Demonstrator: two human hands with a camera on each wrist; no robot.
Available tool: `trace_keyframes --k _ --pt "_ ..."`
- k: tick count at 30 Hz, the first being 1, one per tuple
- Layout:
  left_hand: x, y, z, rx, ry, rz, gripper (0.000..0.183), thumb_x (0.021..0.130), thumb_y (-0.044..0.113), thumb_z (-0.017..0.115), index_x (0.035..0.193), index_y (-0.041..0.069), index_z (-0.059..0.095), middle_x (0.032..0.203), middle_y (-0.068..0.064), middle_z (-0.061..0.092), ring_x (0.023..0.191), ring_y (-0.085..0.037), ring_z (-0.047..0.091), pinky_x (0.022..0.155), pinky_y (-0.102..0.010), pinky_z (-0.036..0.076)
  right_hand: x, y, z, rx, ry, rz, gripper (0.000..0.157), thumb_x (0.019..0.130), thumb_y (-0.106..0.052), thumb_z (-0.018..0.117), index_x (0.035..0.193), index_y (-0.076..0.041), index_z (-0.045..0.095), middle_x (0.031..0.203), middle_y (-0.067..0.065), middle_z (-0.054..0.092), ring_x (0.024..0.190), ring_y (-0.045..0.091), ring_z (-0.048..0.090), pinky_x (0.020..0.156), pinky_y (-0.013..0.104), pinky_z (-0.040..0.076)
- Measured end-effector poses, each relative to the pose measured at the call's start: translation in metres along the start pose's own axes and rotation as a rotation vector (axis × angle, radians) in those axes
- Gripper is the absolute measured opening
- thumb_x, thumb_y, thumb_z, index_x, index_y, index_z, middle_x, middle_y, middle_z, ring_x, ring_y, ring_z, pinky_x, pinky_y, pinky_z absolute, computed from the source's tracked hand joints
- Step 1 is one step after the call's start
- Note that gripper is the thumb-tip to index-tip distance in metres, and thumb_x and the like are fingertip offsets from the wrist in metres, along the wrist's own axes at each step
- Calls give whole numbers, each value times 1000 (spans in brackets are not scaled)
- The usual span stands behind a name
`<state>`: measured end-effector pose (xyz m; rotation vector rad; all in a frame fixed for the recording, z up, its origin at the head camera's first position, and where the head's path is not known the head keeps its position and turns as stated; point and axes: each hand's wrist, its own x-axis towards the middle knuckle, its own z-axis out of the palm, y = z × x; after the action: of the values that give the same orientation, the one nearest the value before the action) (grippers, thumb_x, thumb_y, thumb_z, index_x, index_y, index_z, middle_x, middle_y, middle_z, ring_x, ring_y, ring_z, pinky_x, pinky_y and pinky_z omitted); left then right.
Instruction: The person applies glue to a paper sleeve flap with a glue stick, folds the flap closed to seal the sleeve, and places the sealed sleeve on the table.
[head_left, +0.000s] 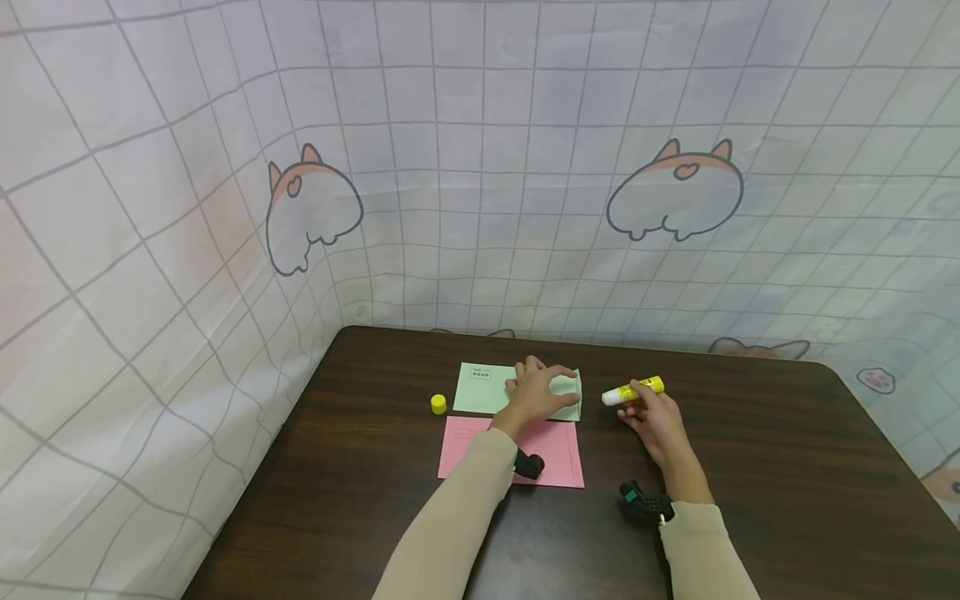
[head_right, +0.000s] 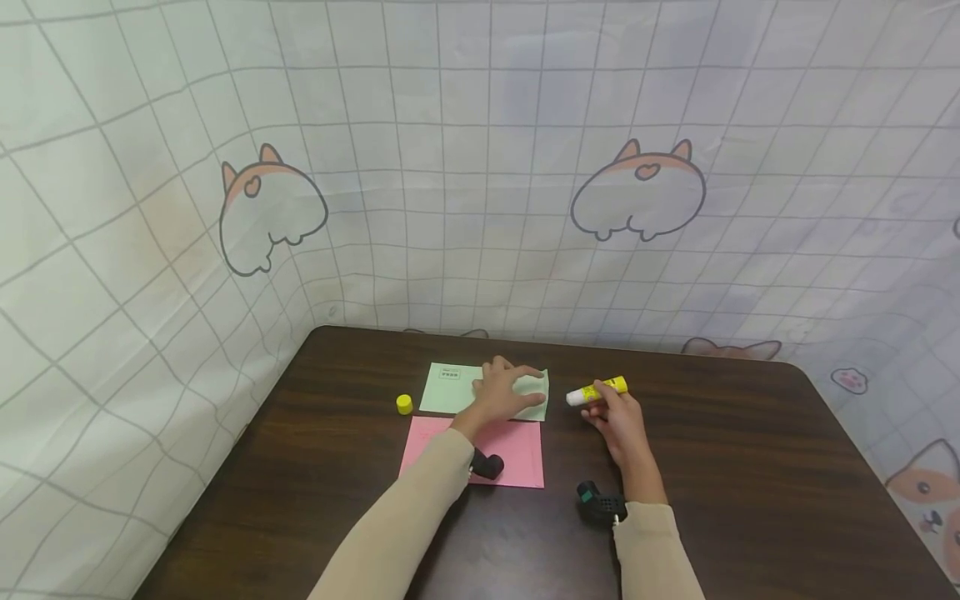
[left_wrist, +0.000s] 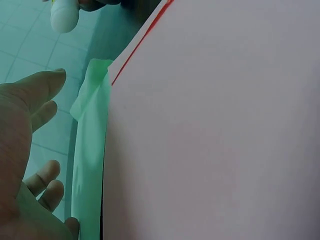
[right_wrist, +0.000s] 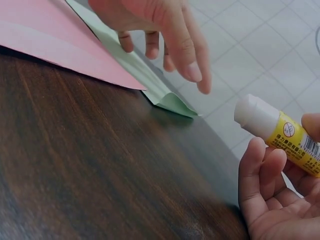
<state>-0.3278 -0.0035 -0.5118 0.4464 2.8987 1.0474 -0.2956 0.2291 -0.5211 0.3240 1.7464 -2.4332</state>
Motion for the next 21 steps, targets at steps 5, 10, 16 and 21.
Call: trace_keyframes --k 5,10,16,21 --pt "0 4 1 21 -14 -6 45 93 51 72 135 37 65 132 -8 45 115 -26 35 86 -49 28 1 2 -1 8 8 3 20 107 -32 54 111 -13 48 75 -6 57 66 5 53 76 22 56" --pt "0 8 1 38 -26 -12 47 90 54 73 134 37 66 131 -8 44 113 -26 35 85 -48 27 2 3 0 18 11 -1 19 107 -31 54 109 -12 49 75 -6 57 66 5 53 76 22 56" --pt "0 10 2 62 -31 -17 49 88 50 77 134 38 66 128 -7 44 109 -25 34 83 -47 25 1 3 -1 8 9 1 22 107 -31 54 113 -12 46 76 -6 57 66 5 53 76 22 57" --pt "1 9 4 76 -34 -28 49 88 47 79 135 39 65 126 -6 43 108 -24 34 83 -46 24 2 2 -1 2 13 6 25 107 -32 54 116 -11 44 76 -6 57 66 5 53 77 21 57"
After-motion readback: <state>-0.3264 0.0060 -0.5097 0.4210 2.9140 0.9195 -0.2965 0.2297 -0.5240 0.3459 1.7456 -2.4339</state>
